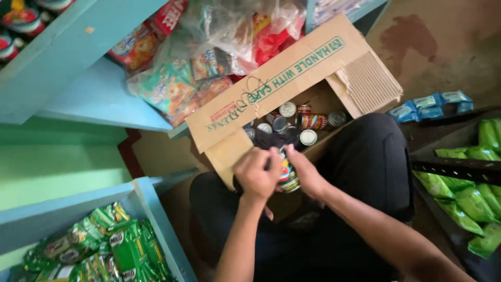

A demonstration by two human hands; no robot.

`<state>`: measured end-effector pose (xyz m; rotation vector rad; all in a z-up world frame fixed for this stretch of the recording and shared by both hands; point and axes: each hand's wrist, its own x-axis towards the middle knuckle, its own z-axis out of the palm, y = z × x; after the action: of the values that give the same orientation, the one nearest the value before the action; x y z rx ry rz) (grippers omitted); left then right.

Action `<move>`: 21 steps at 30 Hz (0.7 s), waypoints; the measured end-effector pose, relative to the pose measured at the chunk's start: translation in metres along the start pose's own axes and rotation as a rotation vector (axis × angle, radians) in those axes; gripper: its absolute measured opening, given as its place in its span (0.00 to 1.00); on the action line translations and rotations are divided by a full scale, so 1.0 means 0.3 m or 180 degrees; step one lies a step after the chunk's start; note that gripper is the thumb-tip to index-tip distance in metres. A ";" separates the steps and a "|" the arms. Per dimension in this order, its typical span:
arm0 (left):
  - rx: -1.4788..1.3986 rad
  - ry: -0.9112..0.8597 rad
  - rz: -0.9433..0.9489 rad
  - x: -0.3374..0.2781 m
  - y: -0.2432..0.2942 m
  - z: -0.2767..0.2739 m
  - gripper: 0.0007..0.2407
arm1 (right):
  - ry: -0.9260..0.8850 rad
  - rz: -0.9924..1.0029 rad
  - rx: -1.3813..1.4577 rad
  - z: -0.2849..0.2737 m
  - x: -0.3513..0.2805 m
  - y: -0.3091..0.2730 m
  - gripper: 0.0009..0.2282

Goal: Restocking canned sardines from a cardboard box onto store shelves after wiping them with a cloth.

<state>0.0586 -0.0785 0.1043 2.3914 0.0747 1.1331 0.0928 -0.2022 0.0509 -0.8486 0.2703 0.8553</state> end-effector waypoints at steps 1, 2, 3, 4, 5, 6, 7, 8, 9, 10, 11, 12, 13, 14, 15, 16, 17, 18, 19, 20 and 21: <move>0.0132 0.0216 -0.0117 -0.002 -0.027 0.015 0.12 | -0.0067 -0.0089 -0.0146 0.049 -0.052 -0.021 0.25; 0.0091 0.0190 -0.0098 0.001 0.029 0.010 0.12 | -0.0031 -0.0118 -0.0122 0.016 -0.007 -0.019 0.25; -0.0044 -0.0011 0.0366 0.001 0.088 0.006 0.13 | -0.0075 -0.0070 0.0002 -0.022 0.037 -0.020 0.24; -0.0180 -0.0209 0.0832 0.001 0.145 -0.003 0.15 | -0.0119 -0.0023 0.0126 -0.056 0.080 -0.019 0.24; -0.0183 -0.0188 0.0838 0.000 0.124 0.004 0.15 | -0.0125 -0.0037 0.0111 -0.027 0.066 -0.035 0.24; -0.0116 -0.0076 0.0763 -0.001 0.101 0.010 0.16 | 0.0284 -0.0017 -0.0271 0.004 0.051 -0.048 0.23; -0.0040 0.0013 0.0683 -0.007 0.077 0.008 0.17 | 0.0694 0.0021 -0.0636 0.037 0.033 -0.050 0.28; -0.0034 0.0011 0.0684 -0.004 0.039 0.030 0.17 | 0.0689 0.0024 -0.0632 0.044 0.025 -0.055 0.28; 0.0126 0.0266 0.0405 -0.007 0.004 0.042 0.17 | 0.0221 0.0006 -0.0327 0.053 0.004 -0.049 0.26; 0.0290 0.0521 0.0127 -0.008 -0.030 0.054 0.17 | -0.0245 -0.0019 -0.0020 0.063 -0.017 -0.045 0.31; 0.0275 0.0533 0.0152 -0.008 0.023 0.036 0.17 | -0.0250 -0.0049 -0.0018 0.011 0.018 -0.014 0.31; 0.0041 0.0220 0.0525 -0.007 0.075 0.015 0.16 | 0.0078 -0.0150 -0.0313 -0.039 0.052 0.018 0.27; -0.0178 -0.0086 0.0889 -0.011 0.127 -0.007 0.16 | 0.0400 -0.0243 -0.0615 -0.089 0.086 0.050 0.25; -0.0179 -0.0065 0.0907 -0.033 0.071 0.008 0.16 | 0.0388 -0.0267 -0.0622 -0.065 0.086 0.041 0.25; 0.0444 0.0001 0.0732 -0.071 0.025 0.015 0.15 | 0.0267 -0.0424 -0.1109 -0.049 0.067 0.047 0.24; 0.1067 0.0064 0.0554 -0.110 -0.021 0.021 0.14 | 0.0140 -0.0580 -0.1596 -0.033 0.049 0.053 0.23; 0.1062 0.0053 0.0560 -0.058 -0.056 0.011 0.14 | 0.0148 -0.0579 -0.1586 -0.026 0.041 0.064 0.23; 0.0602 0.0303 -0.0123 -0.004 -0.089 -0.001 0.13 | -0.0174 -0.0611 -0.0934 -0.018 0.032 0.073 0.21; 0.0134 0.0581 -0.0798 0.056 -0.121 -0.002 0.12 | -0.0510 -0.0655 -0.0300 -0.014 0.030 0.070 0.19; 0.0126 0.0599 -0.0787 0.046 -0.151 -0.033 0.12 | -0.0519 -0.0672 -0.0310 -0.014 0.035 0.055 0.19; -0.0004 0.0808 -0.1043 0.035 -0.181 -0.061 0.10 | -0.0307 -0.0434 -0.0047 -0.014 0.042 0.036 0.21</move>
<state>0.0604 -0.0206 0.0971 2.1200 0.5293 1.2629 0.0932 -0.1945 0.0355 -0.8272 0.1205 0.7691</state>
